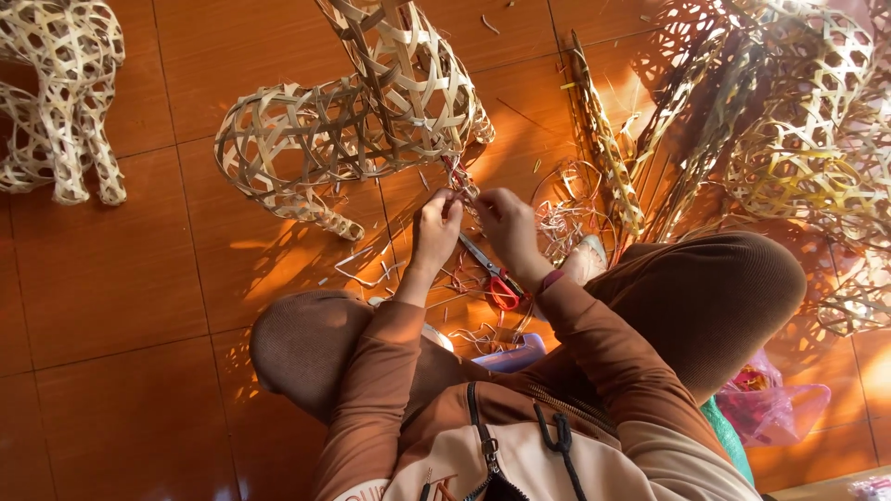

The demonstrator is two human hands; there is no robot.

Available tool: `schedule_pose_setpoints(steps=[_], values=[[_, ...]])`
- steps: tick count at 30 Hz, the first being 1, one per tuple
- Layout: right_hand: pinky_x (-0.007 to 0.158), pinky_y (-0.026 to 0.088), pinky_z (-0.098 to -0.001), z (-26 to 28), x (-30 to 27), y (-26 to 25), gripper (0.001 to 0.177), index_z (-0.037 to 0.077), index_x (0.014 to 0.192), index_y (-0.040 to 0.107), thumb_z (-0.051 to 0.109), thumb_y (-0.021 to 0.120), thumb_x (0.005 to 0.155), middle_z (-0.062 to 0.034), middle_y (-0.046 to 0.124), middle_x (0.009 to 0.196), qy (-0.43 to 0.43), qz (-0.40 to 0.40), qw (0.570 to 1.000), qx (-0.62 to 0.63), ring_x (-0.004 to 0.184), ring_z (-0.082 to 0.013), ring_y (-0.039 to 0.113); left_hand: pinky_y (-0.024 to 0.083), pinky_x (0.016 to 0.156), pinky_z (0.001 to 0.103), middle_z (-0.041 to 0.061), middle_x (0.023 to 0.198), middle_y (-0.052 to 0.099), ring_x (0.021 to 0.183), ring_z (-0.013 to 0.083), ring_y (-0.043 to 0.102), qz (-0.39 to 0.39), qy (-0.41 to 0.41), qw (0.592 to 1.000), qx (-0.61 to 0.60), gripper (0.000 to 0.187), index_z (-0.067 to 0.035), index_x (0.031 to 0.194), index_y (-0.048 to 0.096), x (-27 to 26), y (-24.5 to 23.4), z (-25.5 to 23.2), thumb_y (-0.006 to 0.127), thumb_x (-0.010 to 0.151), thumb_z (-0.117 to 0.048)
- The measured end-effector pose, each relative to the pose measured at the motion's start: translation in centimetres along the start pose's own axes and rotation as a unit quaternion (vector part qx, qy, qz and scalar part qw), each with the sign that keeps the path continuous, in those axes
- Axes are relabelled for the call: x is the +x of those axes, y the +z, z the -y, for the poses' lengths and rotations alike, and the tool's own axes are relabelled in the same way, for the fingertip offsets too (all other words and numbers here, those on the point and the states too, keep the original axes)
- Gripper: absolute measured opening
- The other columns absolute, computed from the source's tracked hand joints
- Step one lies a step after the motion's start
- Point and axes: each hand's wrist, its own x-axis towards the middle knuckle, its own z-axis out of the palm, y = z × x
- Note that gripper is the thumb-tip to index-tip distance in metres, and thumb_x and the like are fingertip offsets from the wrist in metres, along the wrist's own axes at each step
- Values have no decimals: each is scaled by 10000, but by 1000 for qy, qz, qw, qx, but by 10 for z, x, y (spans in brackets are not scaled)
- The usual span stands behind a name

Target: Weaving and trimming bamboo strips to construct a giraffe-shaped sculpture

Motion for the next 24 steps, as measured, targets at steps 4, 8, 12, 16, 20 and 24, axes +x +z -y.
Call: schedule_pose_setpoints(steps=[4,8,12,16,20,24], values=[[536,512,-415,23,-9,-1,83,101,890,652,43,697,852,-101,624,717,-30,8,999,-39,623,-310,656,529,614,347,101,643,662,673,284,706,-34,10,998,59,191,-101,811,693,3,-6,-41,711,909,-264],[614,566,-389,24,-35,-8,159,131,1022,669,47,646,889,-79,641,937,-102,45,991,-75,759,-313,697,545,620,397,143,669,691,707,355,711,-49,-14,997,62,207,-87,827,711,2,-7,-47,654,953,-240],[441,548,-376,-86,-140,42,73,173,939,584,234,598,903,-35,648,650,-45,299,897,-323,517,-242,690,542,642,422,132,668,694,735,352,712,-46,-41,997,54,186,-115,849,719,1,-3,-43,631,959,-238],[626,608,-443,-215,-225,67,571,109,1157,526,406,786,745,-154,719,828,32,464,823,-328,733,-341,743,549,649,407,86,650,704,692,306,717,-43,-67,997,-10,196,-120,844,729,1,-2,-41,626,958,-241],[698,611,-442,-234,-230,74,576,116,1170,452,347,798,771,-167,653,977,46,479,807,-343,818,-370,733,560,664,407,115,684,703,751,341,717,-35,-41,998,22,192,-140,875,744,3,-4,-36,624,961,-263],[741,610,-427,-204,-213,51,475,164,1176,422,428,670,868,-101,626,1020,122,487,780,-374,884,-334,732,564,692,423,120,741,720,773,366,713,-35,-38,998,28,180,-139,890,743,1,-4,-33,629,959,-260]])
